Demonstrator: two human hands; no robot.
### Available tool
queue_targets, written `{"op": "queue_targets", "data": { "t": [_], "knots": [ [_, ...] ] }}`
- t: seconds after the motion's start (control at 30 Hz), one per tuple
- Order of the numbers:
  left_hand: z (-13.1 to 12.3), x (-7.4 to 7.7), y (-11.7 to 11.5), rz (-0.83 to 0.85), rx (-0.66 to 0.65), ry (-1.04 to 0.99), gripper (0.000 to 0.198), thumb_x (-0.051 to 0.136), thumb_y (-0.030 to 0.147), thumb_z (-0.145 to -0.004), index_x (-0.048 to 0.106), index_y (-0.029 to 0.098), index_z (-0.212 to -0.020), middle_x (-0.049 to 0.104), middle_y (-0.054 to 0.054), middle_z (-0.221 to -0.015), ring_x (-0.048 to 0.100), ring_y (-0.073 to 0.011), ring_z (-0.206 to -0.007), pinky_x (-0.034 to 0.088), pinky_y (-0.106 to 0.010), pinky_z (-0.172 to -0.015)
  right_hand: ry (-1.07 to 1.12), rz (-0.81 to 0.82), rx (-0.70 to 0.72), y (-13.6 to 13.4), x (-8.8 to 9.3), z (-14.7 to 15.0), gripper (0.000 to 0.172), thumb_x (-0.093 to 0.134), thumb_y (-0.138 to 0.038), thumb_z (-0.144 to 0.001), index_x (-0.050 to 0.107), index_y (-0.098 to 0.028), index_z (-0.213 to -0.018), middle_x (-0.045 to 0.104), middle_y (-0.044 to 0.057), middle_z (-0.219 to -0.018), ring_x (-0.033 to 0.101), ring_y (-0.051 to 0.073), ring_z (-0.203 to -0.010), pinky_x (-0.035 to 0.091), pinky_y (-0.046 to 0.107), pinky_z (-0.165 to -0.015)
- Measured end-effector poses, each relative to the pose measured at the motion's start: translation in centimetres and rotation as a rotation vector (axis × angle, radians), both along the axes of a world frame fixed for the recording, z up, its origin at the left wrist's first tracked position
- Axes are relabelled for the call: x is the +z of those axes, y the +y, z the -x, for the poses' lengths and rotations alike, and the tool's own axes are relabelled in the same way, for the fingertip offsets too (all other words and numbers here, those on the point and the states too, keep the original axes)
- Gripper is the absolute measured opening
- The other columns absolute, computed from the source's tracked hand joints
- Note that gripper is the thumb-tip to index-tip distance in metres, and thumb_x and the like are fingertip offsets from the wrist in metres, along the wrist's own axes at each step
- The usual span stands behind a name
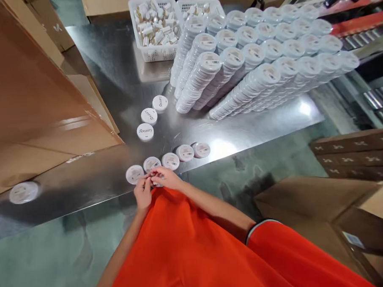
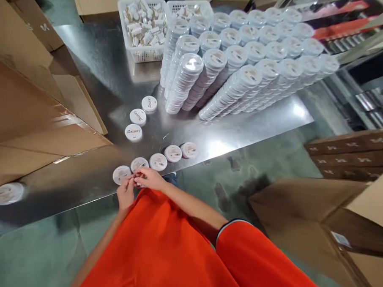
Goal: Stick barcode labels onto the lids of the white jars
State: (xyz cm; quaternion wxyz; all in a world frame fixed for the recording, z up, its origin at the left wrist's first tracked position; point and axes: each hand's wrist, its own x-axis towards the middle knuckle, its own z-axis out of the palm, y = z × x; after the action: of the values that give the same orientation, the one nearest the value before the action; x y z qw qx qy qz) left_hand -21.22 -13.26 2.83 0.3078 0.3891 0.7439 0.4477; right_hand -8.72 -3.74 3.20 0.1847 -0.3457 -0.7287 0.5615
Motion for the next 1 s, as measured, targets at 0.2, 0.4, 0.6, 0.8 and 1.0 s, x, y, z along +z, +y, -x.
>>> {"op": "queue_targets", "data": {
  "t": [0.2,0.4,0.6,0.8,1.0],
  "knots": [
    [0.8,0.8,-0.7,0.013,0.097,-0.272,0.04,0.06,0.056,-0.081,0.068,0.018,-0.092,0.073,-0.007,-0.095,0.067,-0.0216,-0.091,0.053,-0.033,-0.083,0.211,0.428,-0.15,-2.7,-0.3,1.8,0.016,0.062,-0.023,-0.078,0.06,-0.02,-0.094,0.058,-0.004,-0.072,0.057,0.013,-0.065,0.049,0.027,-0.066],
    [1.5,1.0,-1.0,0.014,0.018,-0.405,0.038,0.07,0.055,-0.072,0.059,0.019,-0.079,0.064,-0.001,-0.074,0.059,-0.0152,-0.069,0.05,-0.028,-0.069,0.16,0.411,-0.177,-2.4,0.0,1.9,0.019,0.069,-0.03,-0.075,0.06,-0.019,-0.087,0.055,-0.006,-0.068,0.052,0.011,-0.062,0.044,0.023,-0.06],
    [1.4,1.0,-1.5,0.057,0.013,-0.168,0.036,0.053,0.055,-0.082,0.054,0.021,-0.071,0.059,0.001,-0.066,0.054,-0.0146,-0.064,0.046,-0.026,-0.062,0.108,0.305,-0.17,-3.2,-0.1,1.8,0.012,0.06,-0.032,-0.083,0.057,-0.02,-0.083,0.059,-0.004,-0.069,0.055,0.011,-0.061,0.042,0.022,-0.06],
    [1.9,-0.1,-2.1,0.164,0.01,0.097,0.036,0.044,0.048,-0.088,0.053,0.023,-0.064,0.062,0.0,-0.058,0.054,-0.0154,-0.055,0.038,-0.026,-0.054,-0.053,0.157,-0.191,-3.9,-0.1,2.6,0.01,0.06,-0.027,-0.084,0.059,-0.02,-0.077,0.059,-0.005,-0.063,0.054,0.011,-0.059,0.041,0.021,-0.058],
    [2.1,-0.6,-2.3,0.198,0.117,0.06,0.038,0.047,0.052,-0.085,0.059,0.023,-0.063,0.067,-0.003,-0.06,0.059,-0.0177,-0.059,0.042,-0.028,-0.06,-0.099,0.121,-0.295,-3.8,0.2,3.9,0.011,0.061,-0.024,-0.081,0.063,-0.019,-0.072,0.064,-0.001,-0.072,0.057,0.013,-0.067,0.043,0.024,-0.065]
  ]
}}
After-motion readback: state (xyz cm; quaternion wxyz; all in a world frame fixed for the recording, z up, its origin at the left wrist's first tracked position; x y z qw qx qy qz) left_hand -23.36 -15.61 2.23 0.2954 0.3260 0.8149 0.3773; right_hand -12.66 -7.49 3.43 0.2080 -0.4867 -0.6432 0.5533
